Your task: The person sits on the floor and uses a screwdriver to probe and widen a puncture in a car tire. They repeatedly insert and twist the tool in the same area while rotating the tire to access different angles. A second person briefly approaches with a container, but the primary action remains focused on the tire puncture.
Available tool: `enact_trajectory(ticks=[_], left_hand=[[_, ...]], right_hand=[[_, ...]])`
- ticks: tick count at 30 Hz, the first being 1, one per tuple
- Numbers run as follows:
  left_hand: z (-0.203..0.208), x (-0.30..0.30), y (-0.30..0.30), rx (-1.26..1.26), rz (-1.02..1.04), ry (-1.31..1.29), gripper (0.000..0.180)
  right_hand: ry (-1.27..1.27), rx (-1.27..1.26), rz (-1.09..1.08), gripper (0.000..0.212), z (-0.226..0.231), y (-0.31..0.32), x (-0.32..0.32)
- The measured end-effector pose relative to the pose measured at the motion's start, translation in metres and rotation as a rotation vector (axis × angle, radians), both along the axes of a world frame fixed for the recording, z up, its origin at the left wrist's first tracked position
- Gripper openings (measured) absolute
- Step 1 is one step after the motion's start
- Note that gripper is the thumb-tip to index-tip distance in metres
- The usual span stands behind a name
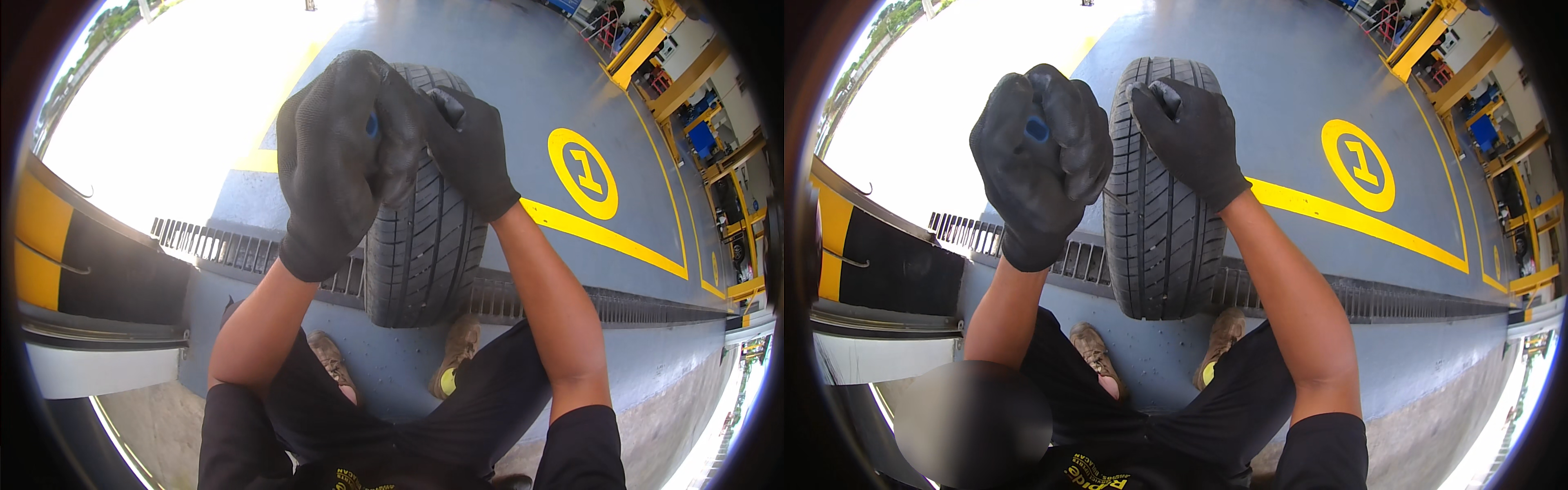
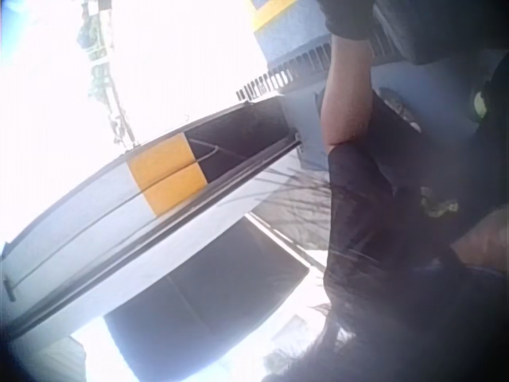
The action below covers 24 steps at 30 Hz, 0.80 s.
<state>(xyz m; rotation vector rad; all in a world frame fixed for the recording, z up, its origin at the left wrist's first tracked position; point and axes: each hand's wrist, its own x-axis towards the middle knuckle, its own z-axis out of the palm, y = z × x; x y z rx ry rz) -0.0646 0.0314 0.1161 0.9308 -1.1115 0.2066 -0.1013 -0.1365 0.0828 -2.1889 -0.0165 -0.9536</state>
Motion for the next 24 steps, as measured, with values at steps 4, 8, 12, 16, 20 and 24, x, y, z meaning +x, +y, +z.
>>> enact_trajectory(ticks=[4,8,12,16,20,24], left_hand=[[-0.002,-0.007,0.006,0.033,-0.08,-0.023,0.044],[-0.017,-0.011,0.016,0.075,-0.191,-0.147,0.034],[-0.029,-0.014,0.021,0.061,-0.277,-0.198,0.026],[-0.043,-0.015,0.027,0.025,-0.356,-0.199,0.019],[-0.052,-0.02,0.019,-0.076,-0.405,-0.004,0.012],[-0.001,-0.031,0.005,0.156,-0.135,0.155,0.024]], right_hand=[[-0.034,0.018,-0.009,0.038,-0.004,-0.002,0.002],[0.025,0.087,-0.019,0.038,-0.004,-0.004,0.006],[0.072,0.155,-0.039,0.037,-0.004,-0.015,0.002],[0.052,0.188,0.015,0.036,0.001,-0.029,0.002],[0.103,0.351,0.042,0.035,0.004,-0.041,-0.001],[0.018,0.508,0.167,0.034,0.0,-0.034,-0.005]])
